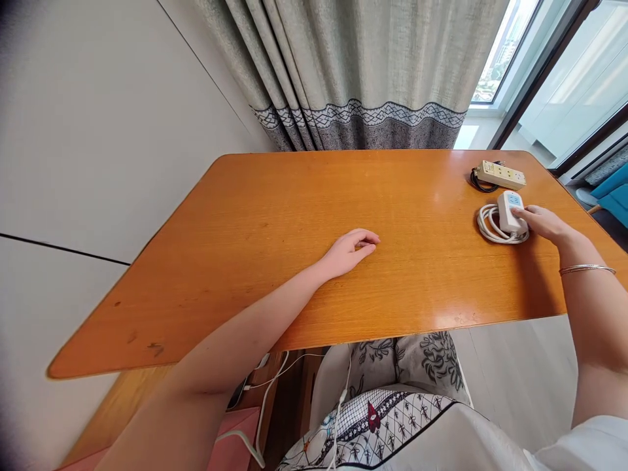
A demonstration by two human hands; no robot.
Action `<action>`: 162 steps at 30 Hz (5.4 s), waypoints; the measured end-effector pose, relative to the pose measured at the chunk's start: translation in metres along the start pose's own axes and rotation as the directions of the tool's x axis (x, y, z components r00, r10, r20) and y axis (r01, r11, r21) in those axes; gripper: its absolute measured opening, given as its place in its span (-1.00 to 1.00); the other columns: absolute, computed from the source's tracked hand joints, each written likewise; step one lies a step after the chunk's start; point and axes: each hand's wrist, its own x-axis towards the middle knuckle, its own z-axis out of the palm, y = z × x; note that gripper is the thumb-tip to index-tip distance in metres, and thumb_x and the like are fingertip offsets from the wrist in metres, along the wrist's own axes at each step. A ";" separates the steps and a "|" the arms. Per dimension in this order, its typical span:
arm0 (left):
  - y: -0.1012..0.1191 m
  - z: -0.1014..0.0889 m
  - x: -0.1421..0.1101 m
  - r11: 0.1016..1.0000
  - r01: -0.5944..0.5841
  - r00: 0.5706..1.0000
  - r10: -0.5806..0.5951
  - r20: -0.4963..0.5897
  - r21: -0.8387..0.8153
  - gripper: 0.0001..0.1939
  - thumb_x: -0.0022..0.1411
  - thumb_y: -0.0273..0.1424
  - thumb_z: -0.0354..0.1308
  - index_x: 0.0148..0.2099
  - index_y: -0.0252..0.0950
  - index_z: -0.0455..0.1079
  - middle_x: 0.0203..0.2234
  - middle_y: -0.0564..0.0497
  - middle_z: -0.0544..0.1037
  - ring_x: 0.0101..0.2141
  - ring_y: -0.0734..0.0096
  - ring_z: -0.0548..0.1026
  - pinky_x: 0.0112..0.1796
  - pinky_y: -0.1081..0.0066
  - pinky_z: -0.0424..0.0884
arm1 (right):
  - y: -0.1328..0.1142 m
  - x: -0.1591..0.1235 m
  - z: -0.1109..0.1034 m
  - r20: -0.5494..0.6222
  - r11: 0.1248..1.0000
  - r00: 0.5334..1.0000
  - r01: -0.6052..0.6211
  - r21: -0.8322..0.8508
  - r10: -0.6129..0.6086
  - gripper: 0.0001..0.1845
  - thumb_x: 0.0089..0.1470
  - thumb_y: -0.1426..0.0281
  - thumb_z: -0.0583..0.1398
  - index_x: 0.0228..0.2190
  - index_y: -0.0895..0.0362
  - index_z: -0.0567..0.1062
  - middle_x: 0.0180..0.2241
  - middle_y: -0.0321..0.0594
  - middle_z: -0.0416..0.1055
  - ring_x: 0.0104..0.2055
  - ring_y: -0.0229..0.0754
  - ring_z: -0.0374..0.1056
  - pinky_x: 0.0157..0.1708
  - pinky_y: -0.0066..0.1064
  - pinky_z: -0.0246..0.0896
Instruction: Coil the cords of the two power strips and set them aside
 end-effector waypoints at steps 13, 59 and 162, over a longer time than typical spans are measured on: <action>0.014 0.011 -0.016 0.710 -0.525 0.844 0.502 0.186 0.469 -0.46 0.33 -0.28 0.28 0.29 -0.27 0.30 0.33 -0.28 0.38 0.35 -0.01 0.33 0.33 -0.18 0.27 | -0.170 -0.064 0.044 0.161 0.842 0.828 0.539 0.042 -0.538 -0.50 0.36 -0.01 -0.02 -0.31 0.10 0.45 -0.14 0.06 0.56 -0.06 0.11 0.49 -0.10 -0.20 0.28; 0.002 0.003 -0.008 0.591 -0.593 0.802 0.492 0.338 0.547 -0.69 0.43 -0.18 0.14 -0.07 -0.28 0.59 -0.27 -0.10 0.60 -0.16 0.22 0.58 0.29 -0.08 0.34 | -0.171 -0.071 0.053 0.439 0.021 0.814 -0.467 0.884 -0.380 -0.65 0.04 0.71 0.22 -0.23 0.07 0.35 -0.39 -0.24 0.57 -0.40 -0.22 0.55 -0.40 -0.44 0.57; -0.014 -0.017 0.001 0.667 -0.594 0.803 0.527 0.280 0.449 -0.74 0.35 -0.56 0.08 -0.02 -0.27 0.53 -0.02 -0.10 0.68 0.19 0.15 0.53 0.19 0.02 0.51 | -0.203 -0.179 0.089 -0.214 0.483 0.433 0.804 -0.347 -0.875 -0.66 0.37 0.35 0.14 -0.02 0.33 0.60 -0.29 0.08 0.59 -0.27 0.02 0.39 -0.33 -0.19 0.20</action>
